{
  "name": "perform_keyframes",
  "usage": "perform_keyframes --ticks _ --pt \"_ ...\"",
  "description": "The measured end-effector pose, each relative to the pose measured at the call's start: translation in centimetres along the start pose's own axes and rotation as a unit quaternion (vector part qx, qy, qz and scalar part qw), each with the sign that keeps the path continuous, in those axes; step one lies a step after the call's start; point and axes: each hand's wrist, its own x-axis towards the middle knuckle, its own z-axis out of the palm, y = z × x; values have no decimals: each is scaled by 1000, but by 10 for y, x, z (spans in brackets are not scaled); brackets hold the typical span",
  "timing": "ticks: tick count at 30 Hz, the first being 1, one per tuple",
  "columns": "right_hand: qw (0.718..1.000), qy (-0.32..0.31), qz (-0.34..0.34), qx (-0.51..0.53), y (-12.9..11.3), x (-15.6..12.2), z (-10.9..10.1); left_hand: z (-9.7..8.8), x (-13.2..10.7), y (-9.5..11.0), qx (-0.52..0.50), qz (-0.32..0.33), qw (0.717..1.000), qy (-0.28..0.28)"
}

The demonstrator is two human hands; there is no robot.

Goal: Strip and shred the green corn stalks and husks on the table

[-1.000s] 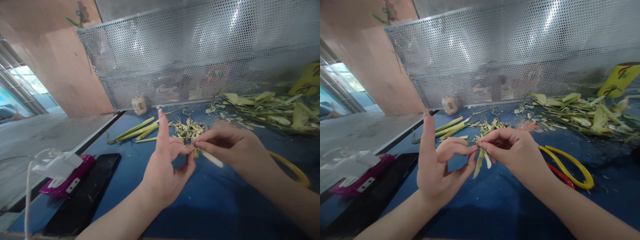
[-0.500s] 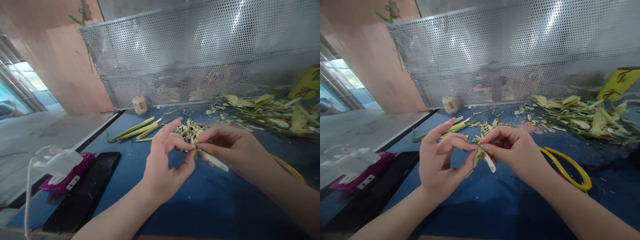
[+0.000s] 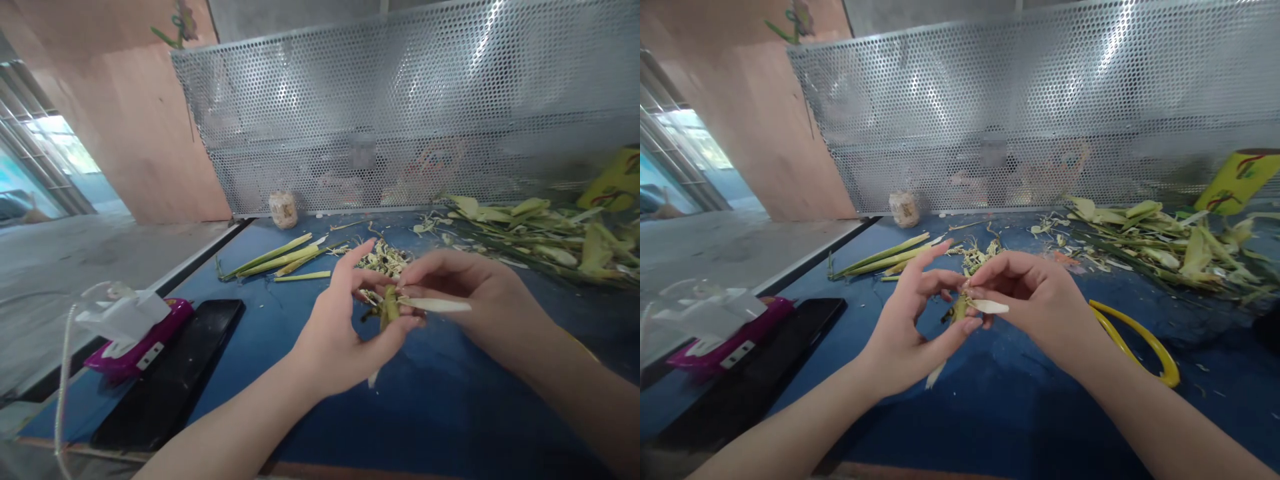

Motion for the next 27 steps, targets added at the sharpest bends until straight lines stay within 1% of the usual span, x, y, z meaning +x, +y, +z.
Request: perform_keyframes --ticks 3,6,9,12,15,17,18,20,22,23,25,27 --pt "1000 0 -3 -21 -2 -1 0 -2 0 0 39 -4 999 28" --pt "996 14 -31 -79 -3 -1 0 -3 1 1 82 28 995 46" --pt "984 23 -84 -158 -3 -3 1 -4 0 2 108 53 992 49" --pt "961 33 -153 -228 -2 -7 1 -5 -1 3 112 68 990 47" --pt "932 50 -221 -283 -2 -11 0 -5 -2 5 97 92 990 51" --pt "920 56 -246 -299 -2 -13 1 -6 -2 6 77 85 992 60" --pt "919 56 -246 -304 -2 -14 1 -6 -1 6 64 73 993 65" --pt "921 55 -224 -315 -4 -15 1 -5 -1 5 27 49 995 78" --pt "918 59 -208 -331 -5 -16 1 -3 0 5 -21 38 995 88" --pt "913 67 -210 -343 -6 -16 1 -2 0 5 -43 40 994 90" --pt "894 91 -241 -366 -7 -18 0 0 0 6 -68 55 992 89" --pt "875 108 -274 -383 -7 -19 -1 0 -1 6 -67 74 992 84"
